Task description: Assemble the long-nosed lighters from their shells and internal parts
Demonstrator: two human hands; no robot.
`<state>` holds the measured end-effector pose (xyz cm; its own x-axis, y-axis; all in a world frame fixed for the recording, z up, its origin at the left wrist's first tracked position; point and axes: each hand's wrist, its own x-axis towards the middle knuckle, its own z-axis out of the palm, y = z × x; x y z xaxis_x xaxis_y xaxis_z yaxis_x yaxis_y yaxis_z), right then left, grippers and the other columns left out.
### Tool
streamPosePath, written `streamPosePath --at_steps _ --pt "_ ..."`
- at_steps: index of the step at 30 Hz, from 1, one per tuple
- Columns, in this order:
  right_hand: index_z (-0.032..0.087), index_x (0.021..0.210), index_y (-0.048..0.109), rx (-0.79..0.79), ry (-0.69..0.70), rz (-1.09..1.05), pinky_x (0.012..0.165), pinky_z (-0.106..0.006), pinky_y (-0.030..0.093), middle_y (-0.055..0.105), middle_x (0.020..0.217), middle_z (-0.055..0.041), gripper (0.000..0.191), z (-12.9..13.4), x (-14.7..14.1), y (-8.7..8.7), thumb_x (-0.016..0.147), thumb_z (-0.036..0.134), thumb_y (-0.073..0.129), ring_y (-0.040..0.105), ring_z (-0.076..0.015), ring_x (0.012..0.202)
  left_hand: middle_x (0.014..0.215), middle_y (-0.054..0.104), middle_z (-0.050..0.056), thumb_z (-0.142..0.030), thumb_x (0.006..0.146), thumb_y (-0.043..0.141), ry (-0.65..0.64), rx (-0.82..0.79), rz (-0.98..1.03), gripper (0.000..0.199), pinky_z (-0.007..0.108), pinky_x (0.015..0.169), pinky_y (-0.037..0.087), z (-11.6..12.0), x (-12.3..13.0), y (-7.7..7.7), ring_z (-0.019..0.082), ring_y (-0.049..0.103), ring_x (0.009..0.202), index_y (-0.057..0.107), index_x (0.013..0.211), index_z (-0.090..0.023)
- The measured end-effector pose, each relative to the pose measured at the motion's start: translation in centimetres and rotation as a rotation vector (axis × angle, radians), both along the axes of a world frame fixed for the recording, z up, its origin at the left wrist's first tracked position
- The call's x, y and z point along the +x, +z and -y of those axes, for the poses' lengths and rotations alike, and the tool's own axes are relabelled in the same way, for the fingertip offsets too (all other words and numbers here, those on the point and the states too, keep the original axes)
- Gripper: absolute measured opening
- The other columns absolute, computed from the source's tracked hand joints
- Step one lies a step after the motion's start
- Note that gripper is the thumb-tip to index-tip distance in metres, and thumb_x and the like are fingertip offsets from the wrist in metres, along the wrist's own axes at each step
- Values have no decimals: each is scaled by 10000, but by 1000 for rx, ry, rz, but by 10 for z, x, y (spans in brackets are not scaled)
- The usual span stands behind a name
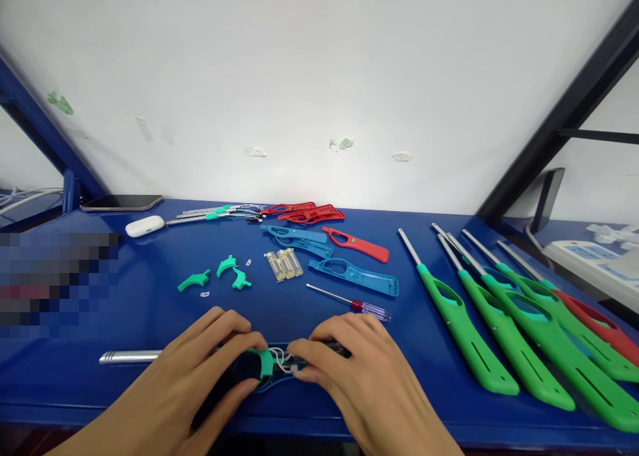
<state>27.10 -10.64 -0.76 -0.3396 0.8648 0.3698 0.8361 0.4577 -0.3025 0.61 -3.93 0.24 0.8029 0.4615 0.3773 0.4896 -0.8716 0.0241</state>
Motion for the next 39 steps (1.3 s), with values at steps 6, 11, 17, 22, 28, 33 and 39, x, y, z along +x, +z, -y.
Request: streamPosePath --at_steps 6,11,17,22,28,33,39 --pt "432 1360 671 122 -2 89 967 -443 611 704 1366 -23 307 0 -8 4 1085 514 562 727 -238 1193 1210 764 94 -170 1096 371 8 49 42 326 563 973 644 1 6 2 315 747 1125 602 1325 -185" --pt "414 1335 703 118 -8 77 971 -442 629 713 1342 -30 291 0 -11 3 1079 484 583 725 -234 1188 1144 744 94 -156 1076 442 1 41 49 296 561 944 642 1 4 1 315 729 1050 602 1323 -181" --pt "421 1293 730 98 2 73 916 -404 658 744 1299 -17 289 -1 -13 10 1082 517 558 752 -224 1141 1078 730 75 -161 1033 496 18 -22 36 305 544 883 653 -1 3 4 309 711 967 641 1297 -210" --pt "436 1382 670 217 -68 82 926 -416 670 742 1370 2 358 -1 -5 6 1094 566 502 755 -236 1195 1082 730 55 -181 1024 531 41 -7 85 246 494 911 647 0 5 2 291 712 986 657 1228 -239" --pt "364 1443 633 137 -320 23 1131 -509 547 704 1430 -44 375 -28 36 7 1130 404 431 670 -255 1322 1181 742 33 -220 1002 633 57 -22 78 247 479 992 629 -4 4 -1 285 717 1089 652 1244 -266" --pt "289 1427 678 38 -308 87 1121 -578 538 750 1372 -83 388 -53 68 11 1092 378 505 702 -309 1268 1223 748 26 -216 1035 557 52 -75 60 238 516 1041 616 -10 8 5 287 719 1149 665 1241 -264" --pt "261 1304 758 -2 -289 79 1066 -505 582 795 1287 -92 324 -54 71 7 1080 304 528 750 -288 1195 1221 742 48 -170 1018 556 31 -104 68 282 541 1071 606 -8 8 7 288 721 1143 668 1266 -243"
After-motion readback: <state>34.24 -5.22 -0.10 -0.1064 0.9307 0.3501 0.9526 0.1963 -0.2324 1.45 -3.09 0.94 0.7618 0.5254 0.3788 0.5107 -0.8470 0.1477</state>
